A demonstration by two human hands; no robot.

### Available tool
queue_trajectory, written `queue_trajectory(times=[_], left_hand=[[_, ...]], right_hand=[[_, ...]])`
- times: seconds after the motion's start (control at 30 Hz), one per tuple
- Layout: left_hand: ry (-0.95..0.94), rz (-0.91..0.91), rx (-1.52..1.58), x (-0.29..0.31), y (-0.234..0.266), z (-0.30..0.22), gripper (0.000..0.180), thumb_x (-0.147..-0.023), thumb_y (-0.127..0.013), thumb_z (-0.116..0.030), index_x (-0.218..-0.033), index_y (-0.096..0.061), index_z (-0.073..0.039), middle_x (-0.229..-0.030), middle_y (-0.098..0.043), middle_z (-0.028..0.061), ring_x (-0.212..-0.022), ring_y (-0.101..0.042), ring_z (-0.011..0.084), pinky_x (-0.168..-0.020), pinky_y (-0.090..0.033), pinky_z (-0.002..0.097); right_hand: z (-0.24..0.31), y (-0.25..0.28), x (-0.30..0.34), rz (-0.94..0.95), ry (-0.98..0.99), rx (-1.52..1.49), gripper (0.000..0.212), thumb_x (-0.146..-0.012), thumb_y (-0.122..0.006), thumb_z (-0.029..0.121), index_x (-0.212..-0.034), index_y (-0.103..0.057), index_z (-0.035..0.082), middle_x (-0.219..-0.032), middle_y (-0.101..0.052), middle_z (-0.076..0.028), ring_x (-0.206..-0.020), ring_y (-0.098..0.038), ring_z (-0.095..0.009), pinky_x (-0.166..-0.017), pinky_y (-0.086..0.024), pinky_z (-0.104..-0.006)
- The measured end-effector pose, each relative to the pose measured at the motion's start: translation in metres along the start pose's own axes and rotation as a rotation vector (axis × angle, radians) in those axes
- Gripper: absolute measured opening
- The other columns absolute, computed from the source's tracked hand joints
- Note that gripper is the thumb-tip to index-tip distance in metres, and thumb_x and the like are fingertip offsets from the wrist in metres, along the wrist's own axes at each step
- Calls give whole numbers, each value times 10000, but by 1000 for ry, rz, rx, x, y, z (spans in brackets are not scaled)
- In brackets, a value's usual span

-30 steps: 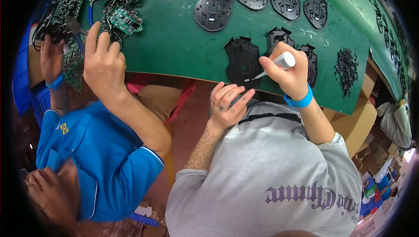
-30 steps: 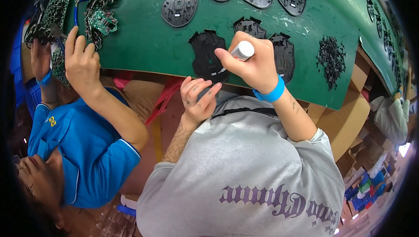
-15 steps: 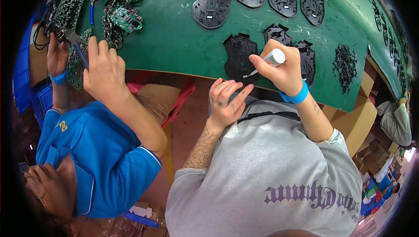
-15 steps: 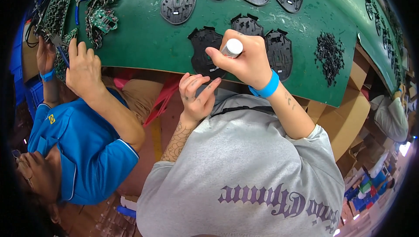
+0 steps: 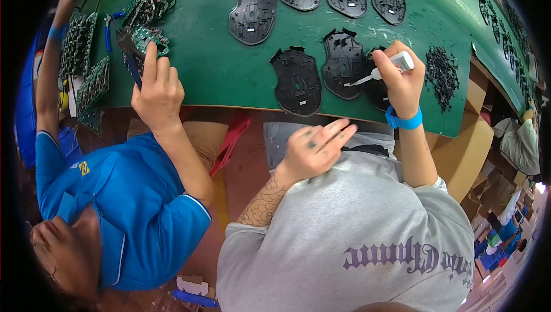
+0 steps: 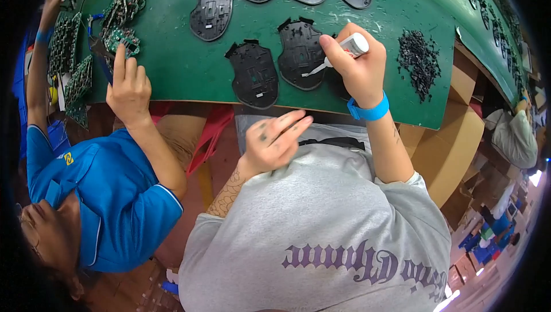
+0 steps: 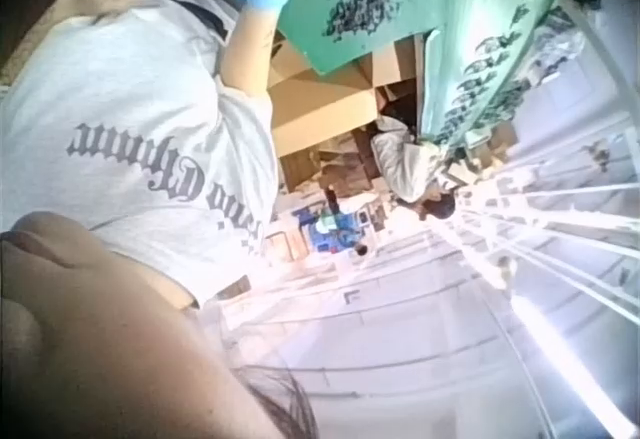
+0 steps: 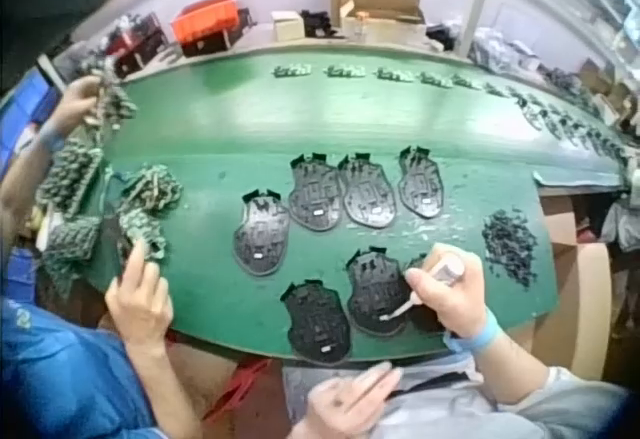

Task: The person assembles computer mouse base plates by applying small components and mouse pads to them, using an adhesive applicator to secure the parts.

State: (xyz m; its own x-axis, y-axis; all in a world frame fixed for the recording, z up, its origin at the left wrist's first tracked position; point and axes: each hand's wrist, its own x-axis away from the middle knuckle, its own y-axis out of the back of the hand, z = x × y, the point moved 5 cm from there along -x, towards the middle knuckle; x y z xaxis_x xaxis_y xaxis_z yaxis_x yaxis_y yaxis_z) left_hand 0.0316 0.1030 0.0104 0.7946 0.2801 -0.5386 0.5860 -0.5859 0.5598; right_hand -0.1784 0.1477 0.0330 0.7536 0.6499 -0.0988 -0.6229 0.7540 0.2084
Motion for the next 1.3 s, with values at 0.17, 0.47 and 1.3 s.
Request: queue_trajectory(times=[0.17, 0.47, 1.3], left_hand=[[190, 154, 19, -18, -28, -1, 569, -710, -656, -40, -1278, -607, -46, -1380, -534, 153, -808, -684, 202, -637, -546, 284], [184, 143, -29, -16, -35, 2, 555, -723, -663, -55, -1273, -599, -30, -1403, -517, 166, -646, -655, 199, -579, -525, 284], [127, 226, 94, -37, -60, -18, 526, -722, -645, 25, -1245, -618, -20, -1351, -578, 142, -789, -705, 233, -654, -553, 299]], right_hand=[[-4, -1, 0, -3, 33, 47, 306, -840, -746, 122, -655, -516, 42, -551, -498, 47, -529, -412, -18, -467, -310, -211], [-4, 1, -1, 15, 77, 87, 292, -826, -756, 137, -658, -543, 29, -526, -515, 24, -508, -441, -22, -461, -346, -218], [-14, 73, 21, -151, 1, 31, 322, -862, -726, 145, -644, -507, 52, -577, -477, 53, -547, -382, -23, -488, -280, -220]])
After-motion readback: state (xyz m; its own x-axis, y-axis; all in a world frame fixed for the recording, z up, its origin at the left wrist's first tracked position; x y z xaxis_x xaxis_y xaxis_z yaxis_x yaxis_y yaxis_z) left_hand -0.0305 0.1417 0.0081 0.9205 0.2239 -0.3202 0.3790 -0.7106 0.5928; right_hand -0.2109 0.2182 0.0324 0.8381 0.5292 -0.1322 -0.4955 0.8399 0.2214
